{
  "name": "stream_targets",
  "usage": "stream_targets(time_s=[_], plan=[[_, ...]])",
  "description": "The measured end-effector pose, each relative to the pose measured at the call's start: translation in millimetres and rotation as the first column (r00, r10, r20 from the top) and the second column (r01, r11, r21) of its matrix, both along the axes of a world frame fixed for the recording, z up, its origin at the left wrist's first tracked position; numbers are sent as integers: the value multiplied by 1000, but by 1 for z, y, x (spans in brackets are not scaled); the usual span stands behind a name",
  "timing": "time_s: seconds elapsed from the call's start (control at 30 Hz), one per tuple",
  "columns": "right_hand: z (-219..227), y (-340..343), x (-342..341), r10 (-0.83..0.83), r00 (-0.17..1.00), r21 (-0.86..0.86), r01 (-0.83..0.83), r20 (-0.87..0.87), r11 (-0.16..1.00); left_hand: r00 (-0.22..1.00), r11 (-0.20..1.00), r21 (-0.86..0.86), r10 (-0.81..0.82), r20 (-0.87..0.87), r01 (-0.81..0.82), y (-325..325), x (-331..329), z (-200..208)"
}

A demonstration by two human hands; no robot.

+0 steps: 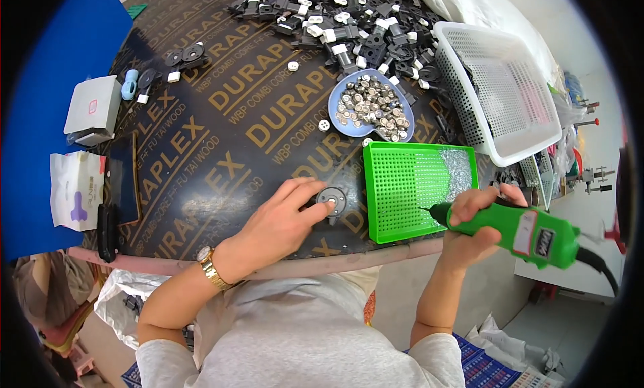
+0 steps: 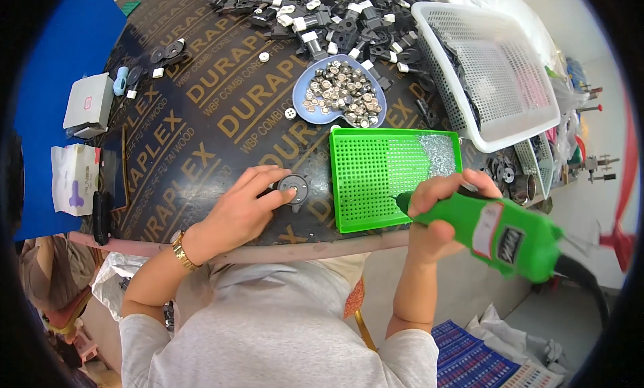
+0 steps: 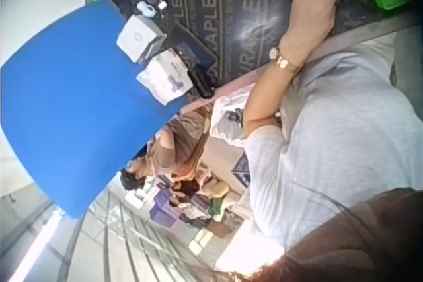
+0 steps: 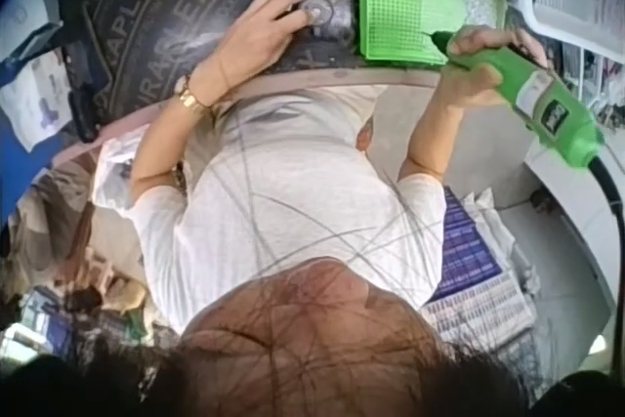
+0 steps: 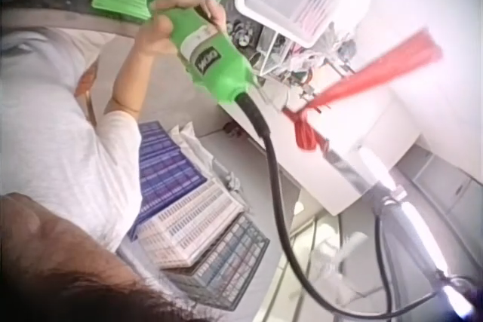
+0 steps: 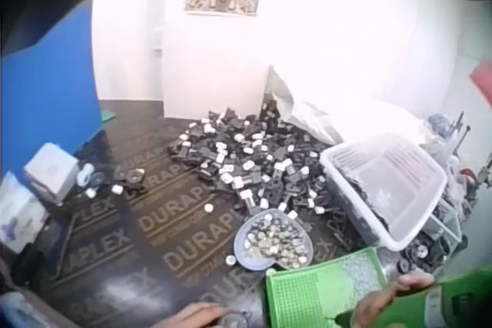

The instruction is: The person assembles small black electronic or mechanical components by driving screws into them with an electric screwdriver.

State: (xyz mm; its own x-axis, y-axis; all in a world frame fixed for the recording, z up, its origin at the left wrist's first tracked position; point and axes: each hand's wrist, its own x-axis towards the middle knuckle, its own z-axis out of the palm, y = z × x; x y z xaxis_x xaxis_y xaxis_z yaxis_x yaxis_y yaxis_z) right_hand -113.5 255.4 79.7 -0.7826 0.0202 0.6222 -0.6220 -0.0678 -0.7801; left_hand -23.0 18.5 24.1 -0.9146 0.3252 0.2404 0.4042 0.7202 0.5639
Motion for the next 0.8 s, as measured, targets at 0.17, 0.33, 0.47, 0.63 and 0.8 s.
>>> stream_targets(time_s=[0.17,0.33,0.47,0.63,0.8], plan=[[9,-46,7,371,919,-146,-389,-133,910,997,992,116,59,-50,-52,18,3,-6],[1,-85,11,583,799,-115,-600,-146,792,995,990,125,67,-68,-58,14,11,-13],[-1,-91,19,601,798,-68,-602,-44,795,990,992,98,88,-105,-78,11,18,-16],[-4,-89,18,724,689,-132,-716,21,686,984,994,65,101,-147,-92,11,19,-19],[-4,-96,18,684,729,-79,-680,34,729,984,998,8,67,-165,-67,8,18,-20]])
